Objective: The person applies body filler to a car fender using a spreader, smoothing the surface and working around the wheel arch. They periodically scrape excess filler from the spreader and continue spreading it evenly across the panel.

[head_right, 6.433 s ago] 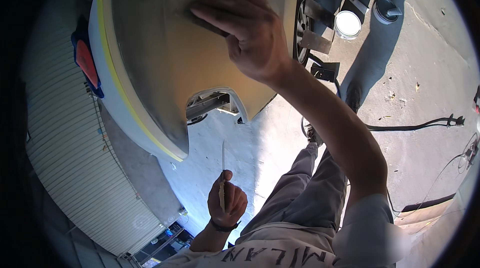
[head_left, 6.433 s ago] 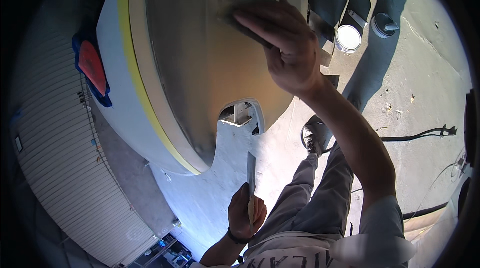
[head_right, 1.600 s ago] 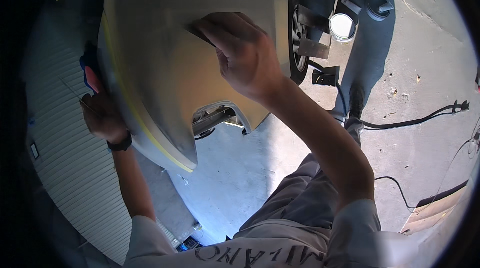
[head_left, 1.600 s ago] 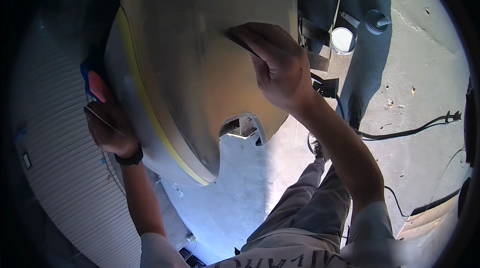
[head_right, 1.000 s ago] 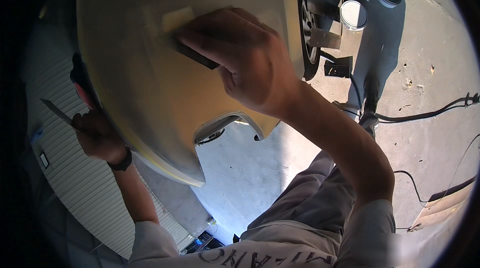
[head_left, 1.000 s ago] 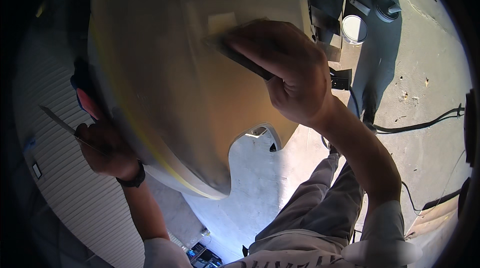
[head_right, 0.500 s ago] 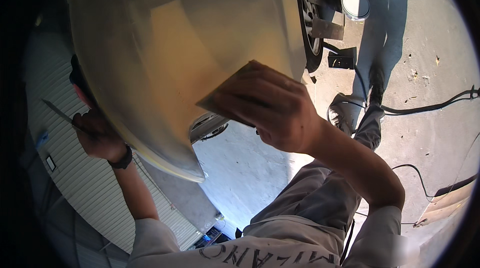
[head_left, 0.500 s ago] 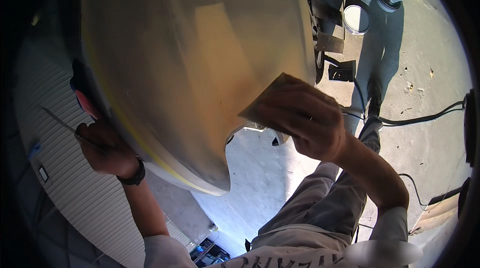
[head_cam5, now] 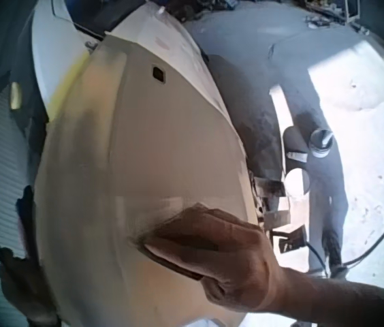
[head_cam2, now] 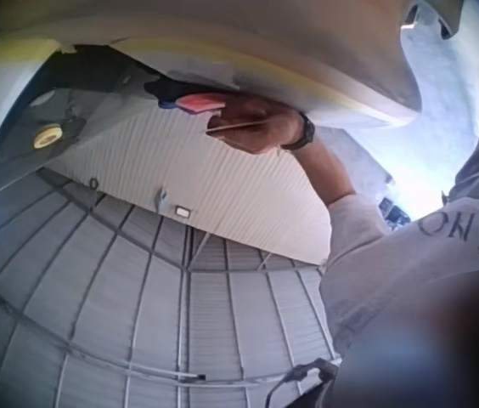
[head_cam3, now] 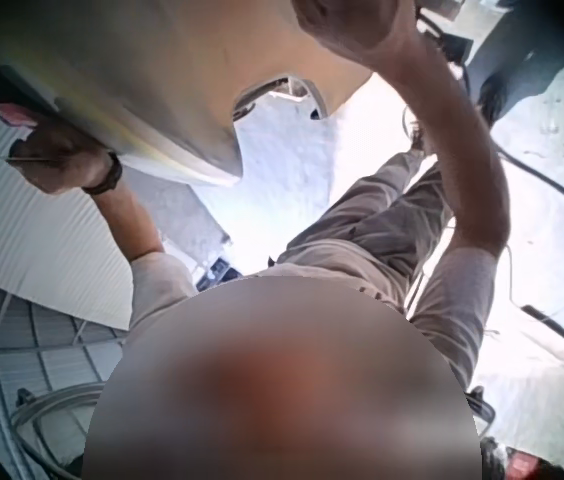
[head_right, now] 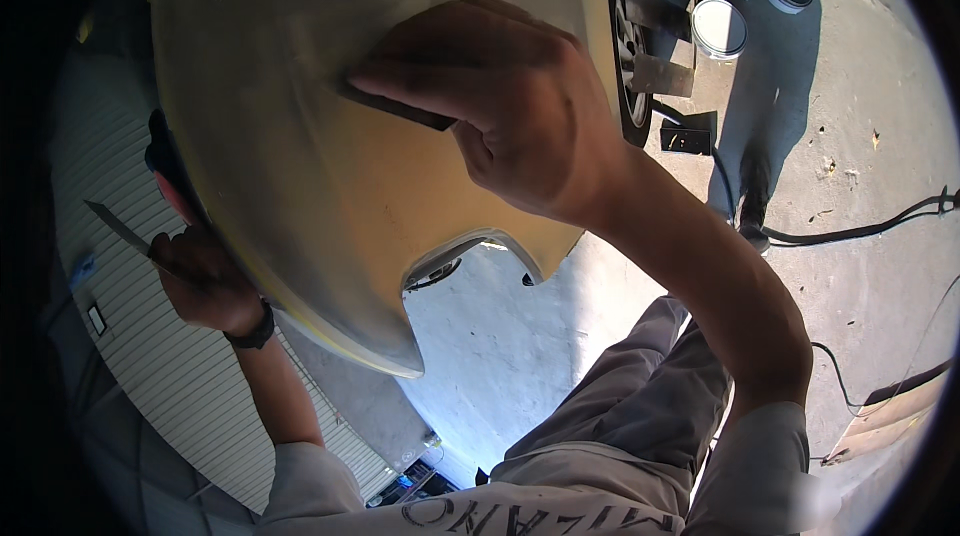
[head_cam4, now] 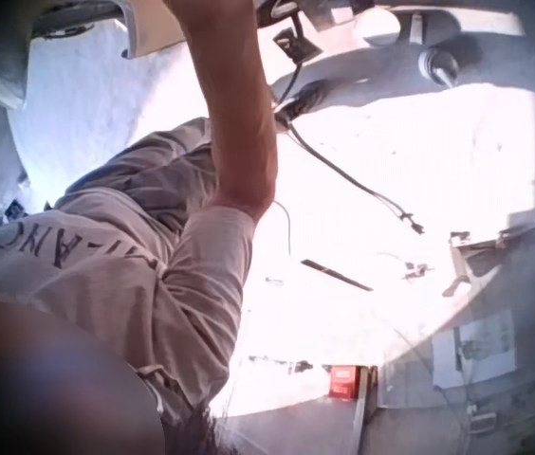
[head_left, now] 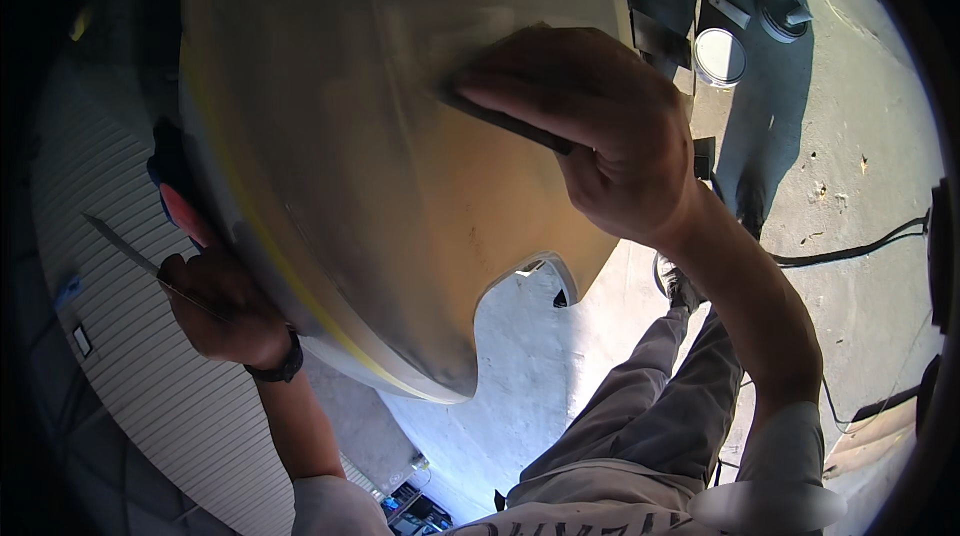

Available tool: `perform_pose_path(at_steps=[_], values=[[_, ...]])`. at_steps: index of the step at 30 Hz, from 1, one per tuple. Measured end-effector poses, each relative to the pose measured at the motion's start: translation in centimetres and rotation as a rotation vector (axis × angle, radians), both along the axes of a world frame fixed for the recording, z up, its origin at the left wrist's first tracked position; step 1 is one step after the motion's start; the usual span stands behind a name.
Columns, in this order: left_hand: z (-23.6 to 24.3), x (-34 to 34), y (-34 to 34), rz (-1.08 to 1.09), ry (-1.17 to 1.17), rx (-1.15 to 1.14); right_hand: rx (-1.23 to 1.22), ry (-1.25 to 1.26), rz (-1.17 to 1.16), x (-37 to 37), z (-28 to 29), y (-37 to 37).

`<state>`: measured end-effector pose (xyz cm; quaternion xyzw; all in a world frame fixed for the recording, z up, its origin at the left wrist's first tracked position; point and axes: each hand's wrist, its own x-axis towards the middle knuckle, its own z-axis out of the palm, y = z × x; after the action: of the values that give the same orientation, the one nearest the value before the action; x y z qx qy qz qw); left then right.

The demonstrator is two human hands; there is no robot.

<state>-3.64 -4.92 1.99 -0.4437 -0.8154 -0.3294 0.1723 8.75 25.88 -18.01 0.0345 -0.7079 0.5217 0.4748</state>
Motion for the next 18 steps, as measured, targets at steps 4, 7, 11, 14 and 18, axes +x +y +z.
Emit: perform_pose_path(at_steps=[4,7,11,14,18], values=[[0.2,0.0,-0.4,0.093,0.426,-0.335,-0.059,0.013,0.141,2.4,-0.7,-1.6],[0.4,-0.1,-0.7,0.127,0.477,-0.379,-0.068,0.001,0.186,4.1,-1.1,-2.9],[0.6,-0.6,-0.9,0.123,0.197,-0.192,-0.1,-0.028,0.208,6.8,-1.5,-4.8],[0.8,-1.1,-1.0,0.022,0.083,-0.21,-0.089,-0.073,0.234,8.5,-2.3,-5.8],[0.6,-1.4,-0.8,0.017,0.21,-0.175,-0.039,-0.113,0.26,9.5,-3.5,-4.6]])
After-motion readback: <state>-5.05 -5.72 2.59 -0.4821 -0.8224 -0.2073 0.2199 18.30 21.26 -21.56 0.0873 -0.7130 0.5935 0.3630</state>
